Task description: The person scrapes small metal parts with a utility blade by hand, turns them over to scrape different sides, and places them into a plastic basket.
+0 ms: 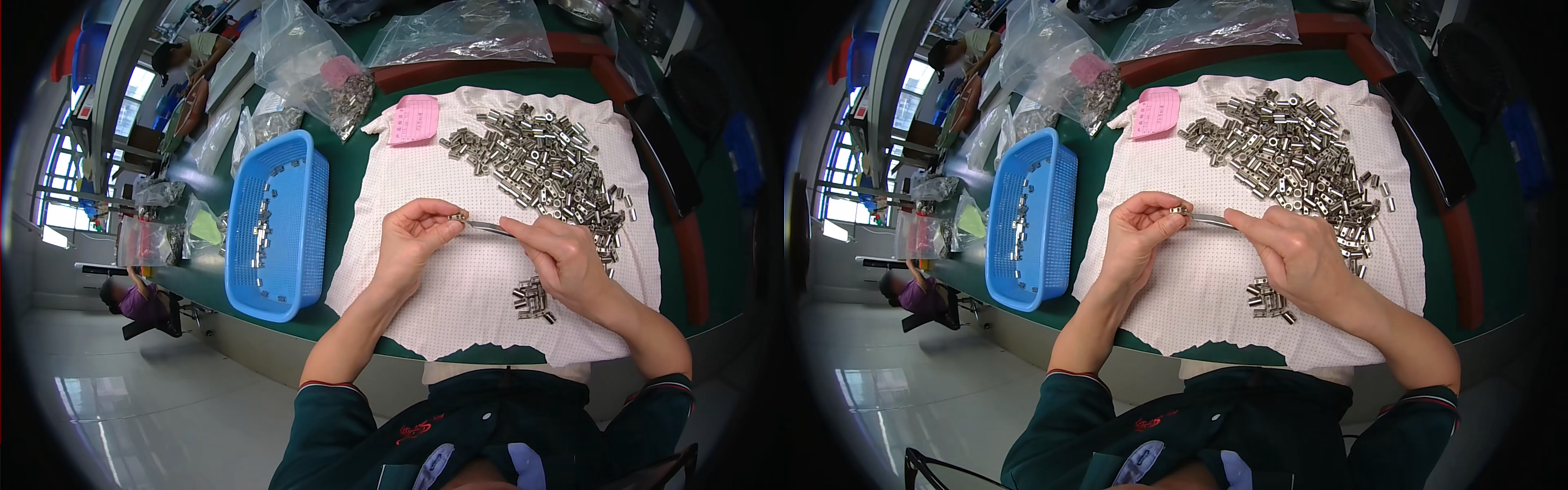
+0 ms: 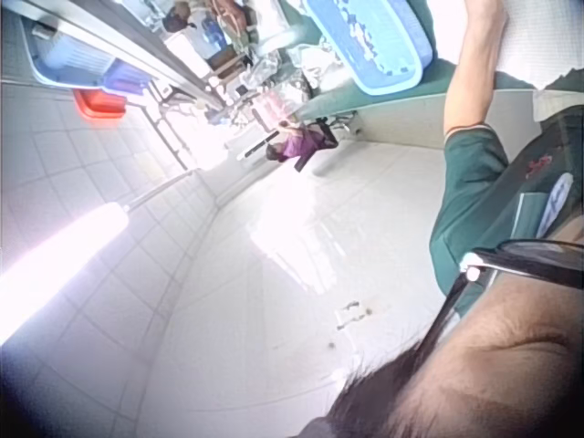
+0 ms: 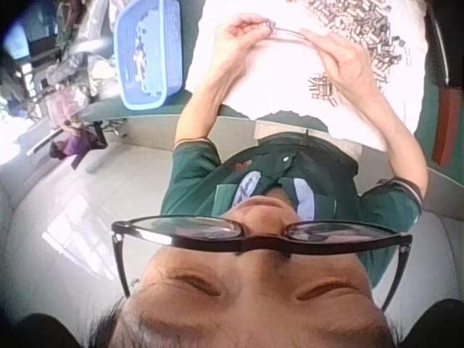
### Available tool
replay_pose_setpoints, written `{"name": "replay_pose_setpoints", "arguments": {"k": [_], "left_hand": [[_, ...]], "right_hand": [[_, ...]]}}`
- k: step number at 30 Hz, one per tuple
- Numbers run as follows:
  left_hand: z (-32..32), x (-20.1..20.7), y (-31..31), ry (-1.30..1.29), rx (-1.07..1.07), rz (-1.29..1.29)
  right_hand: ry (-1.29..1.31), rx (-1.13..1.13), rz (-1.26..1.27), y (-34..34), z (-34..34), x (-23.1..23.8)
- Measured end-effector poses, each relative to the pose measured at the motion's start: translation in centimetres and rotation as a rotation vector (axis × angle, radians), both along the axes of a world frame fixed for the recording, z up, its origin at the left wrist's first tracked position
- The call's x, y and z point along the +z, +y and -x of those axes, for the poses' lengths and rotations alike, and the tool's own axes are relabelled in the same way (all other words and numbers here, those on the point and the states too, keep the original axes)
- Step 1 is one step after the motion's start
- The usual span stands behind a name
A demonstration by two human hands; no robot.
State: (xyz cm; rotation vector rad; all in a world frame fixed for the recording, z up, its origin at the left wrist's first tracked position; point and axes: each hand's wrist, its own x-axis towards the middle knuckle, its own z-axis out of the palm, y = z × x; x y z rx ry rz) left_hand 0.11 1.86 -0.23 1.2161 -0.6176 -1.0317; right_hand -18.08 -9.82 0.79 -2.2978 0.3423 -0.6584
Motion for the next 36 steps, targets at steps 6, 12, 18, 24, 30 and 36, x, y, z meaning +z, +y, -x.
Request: {"name": "replay_pose_setpoints", "arguments": {"k": [6, 12, 18, 24, 30, 36], "left_hand": [[0.21, 0.08, 0.09, 0.050, 0.022, 0.006], [0.37, 0.25, 0.33, 0.098, 0.013, -0.058], [-0.37, -0.23, 0.27, 0.373, -0.090, -0.041], [0.22, -0.11, -0.13, 0.266, -0.013, 0.021], [0.21, -0.32, 0.07, 0.176, 0.008, 0.024], [0.24, -0.37, 0.22, 0.213, 0.015, -0.001]], "right_hand": [[-0.027, -0.005, 0.029, 0.07, -0.02, -0.16], [-0.049, -0.052, 0.308, -0.02, -0.23, -0.41], [-0.062, -0.078, 0.449, 0.01, -0.32, -0.38], [-0.038, -0.023, 0.079, 0.25, -0.22, -0.06], [-0.090, 0.001, -0.120, 0.47, -0.39, -0.08], [-0.046, -0.050, 0.171, 0.25, -0.27, -0.24]]}}
